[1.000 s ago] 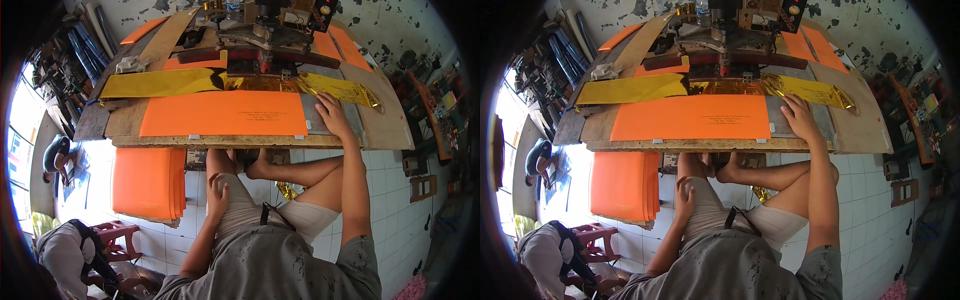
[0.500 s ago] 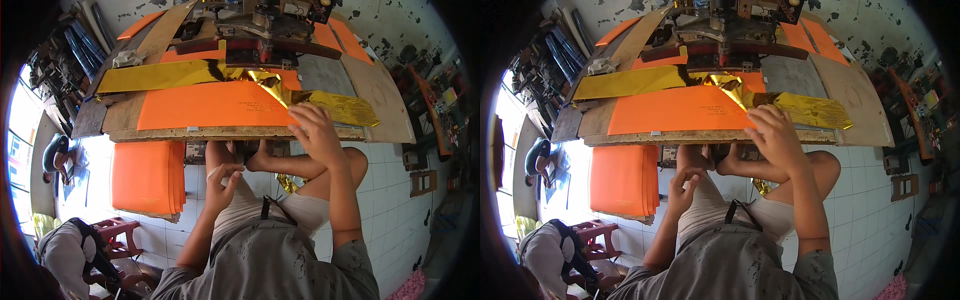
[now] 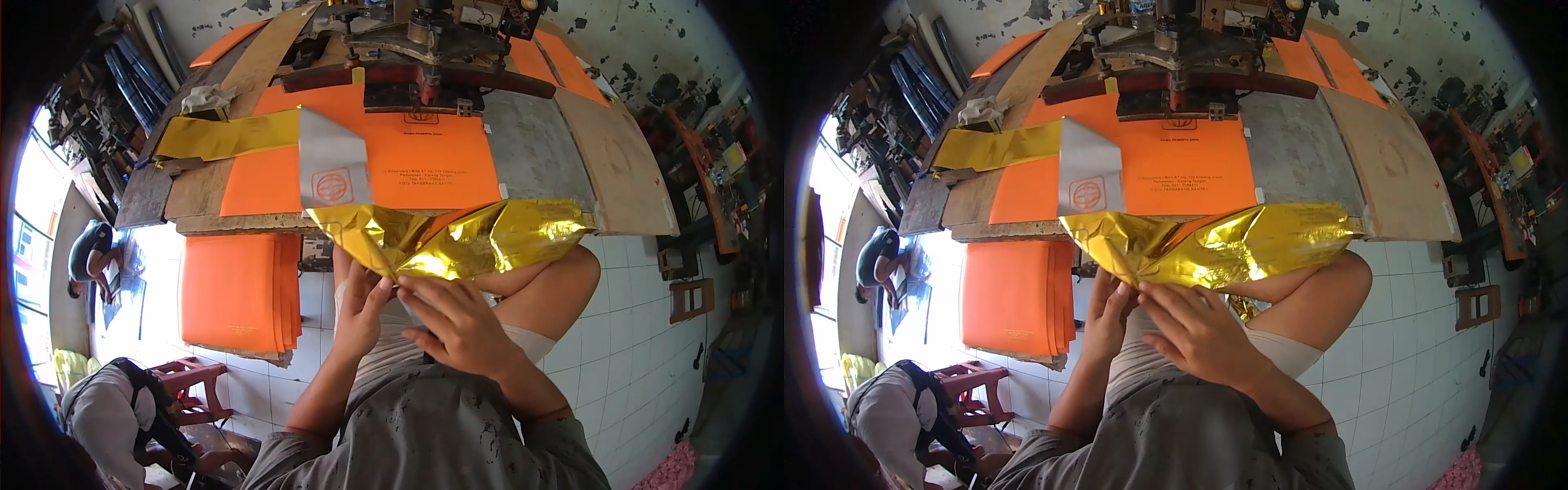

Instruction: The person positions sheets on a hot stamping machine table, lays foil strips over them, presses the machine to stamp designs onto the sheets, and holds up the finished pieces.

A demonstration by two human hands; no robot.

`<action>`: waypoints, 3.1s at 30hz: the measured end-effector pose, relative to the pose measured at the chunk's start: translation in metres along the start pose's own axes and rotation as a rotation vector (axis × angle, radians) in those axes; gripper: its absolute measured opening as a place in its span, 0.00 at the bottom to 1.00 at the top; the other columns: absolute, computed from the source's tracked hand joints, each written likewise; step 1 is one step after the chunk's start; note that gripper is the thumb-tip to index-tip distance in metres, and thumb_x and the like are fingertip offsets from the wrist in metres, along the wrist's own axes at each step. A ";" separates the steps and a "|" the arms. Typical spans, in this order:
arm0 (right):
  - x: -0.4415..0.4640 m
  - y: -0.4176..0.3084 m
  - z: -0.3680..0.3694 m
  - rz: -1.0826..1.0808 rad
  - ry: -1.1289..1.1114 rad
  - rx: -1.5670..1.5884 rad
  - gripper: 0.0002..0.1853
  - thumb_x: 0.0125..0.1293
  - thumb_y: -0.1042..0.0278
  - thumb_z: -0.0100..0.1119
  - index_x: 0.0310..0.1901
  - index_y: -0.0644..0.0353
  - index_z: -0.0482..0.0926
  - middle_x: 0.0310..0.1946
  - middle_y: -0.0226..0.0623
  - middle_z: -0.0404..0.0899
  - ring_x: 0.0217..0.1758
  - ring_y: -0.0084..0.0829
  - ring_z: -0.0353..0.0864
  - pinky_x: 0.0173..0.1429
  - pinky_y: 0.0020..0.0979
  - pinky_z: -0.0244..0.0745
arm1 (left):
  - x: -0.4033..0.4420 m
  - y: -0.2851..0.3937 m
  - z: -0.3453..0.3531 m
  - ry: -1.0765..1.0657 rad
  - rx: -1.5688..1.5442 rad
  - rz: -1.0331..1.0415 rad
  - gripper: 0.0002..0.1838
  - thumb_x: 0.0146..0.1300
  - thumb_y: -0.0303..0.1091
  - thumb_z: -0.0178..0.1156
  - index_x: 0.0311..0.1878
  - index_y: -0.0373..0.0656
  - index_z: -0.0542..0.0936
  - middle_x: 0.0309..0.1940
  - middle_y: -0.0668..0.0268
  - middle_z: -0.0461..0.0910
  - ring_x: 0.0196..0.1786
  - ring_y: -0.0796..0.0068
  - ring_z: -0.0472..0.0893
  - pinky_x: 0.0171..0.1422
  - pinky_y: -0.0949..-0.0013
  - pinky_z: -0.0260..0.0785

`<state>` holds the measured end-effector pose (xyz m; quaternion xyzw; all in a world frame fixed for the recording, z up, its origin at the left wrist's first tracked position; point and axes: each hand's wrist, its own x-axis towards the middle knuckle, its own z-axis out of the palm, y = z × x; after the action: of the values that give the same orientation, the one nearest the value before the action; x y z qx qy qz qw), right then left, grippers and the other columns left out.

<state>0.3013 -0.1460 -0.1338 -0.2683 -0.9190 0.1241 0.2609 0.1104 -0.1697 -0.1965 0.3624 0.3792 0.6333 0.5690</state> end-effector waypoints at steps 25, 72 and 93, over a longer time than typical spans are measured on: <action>-0.048 0.167 -0.019 0.493 0.474 -0.403 0.19 0.71 0.60 0.59 0.60 0.58 0.82 0.63 0.37 0.80 0.72 0.45 0.74 0.74 0.48 0.64 | -0.117 0.157 -0.213 1.119 0.451 0.344 0.28 0.71 0.30 0.60 0.73 0.38 0.71 0.54 0.64 0.80 0.42 0.80 0.80 0.47 0.75 0.75; -0.097 0.244 0.061 0.400 0.783 -0.636 0.33 0.82 0.49 0.39 0.76 0.71 0.60 0.79 0.58 0.58 0.84 0.62 0.49 0.83 0.65 0.40 | 0.073 -0.036 -0.166 0.695 1.498 0.773 0.33 0.80 0.49 0.46 0.80 0.43 0.55 0.83 0.43 0.47 0.84 0.32 0.45 0.83 0.28 0.39; -0.099 0.230 0.052 0.405 0.716 -0.542 0.31 0.81 0.55 0.43 0.76 0.69 0.61 0.79 0.57 0.57 0.84 0.63 0.49 0.83 0.66 0.41 | 0.071 -0.039 -0.169 0.712 1.554 0.784 0.34 0.81 0.52 0.43 0.80 0.41 0.56 0.83 0.44 0.49 0.84 0.35 0.47 0.83 0.31 0.40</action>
<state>0.4433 -0.0161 -0.3026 -0.5256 -0.7002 -0.1714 0.4519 -0.0293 -0.1078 -0.3056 0.5274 0.6984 0.4226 -0.2357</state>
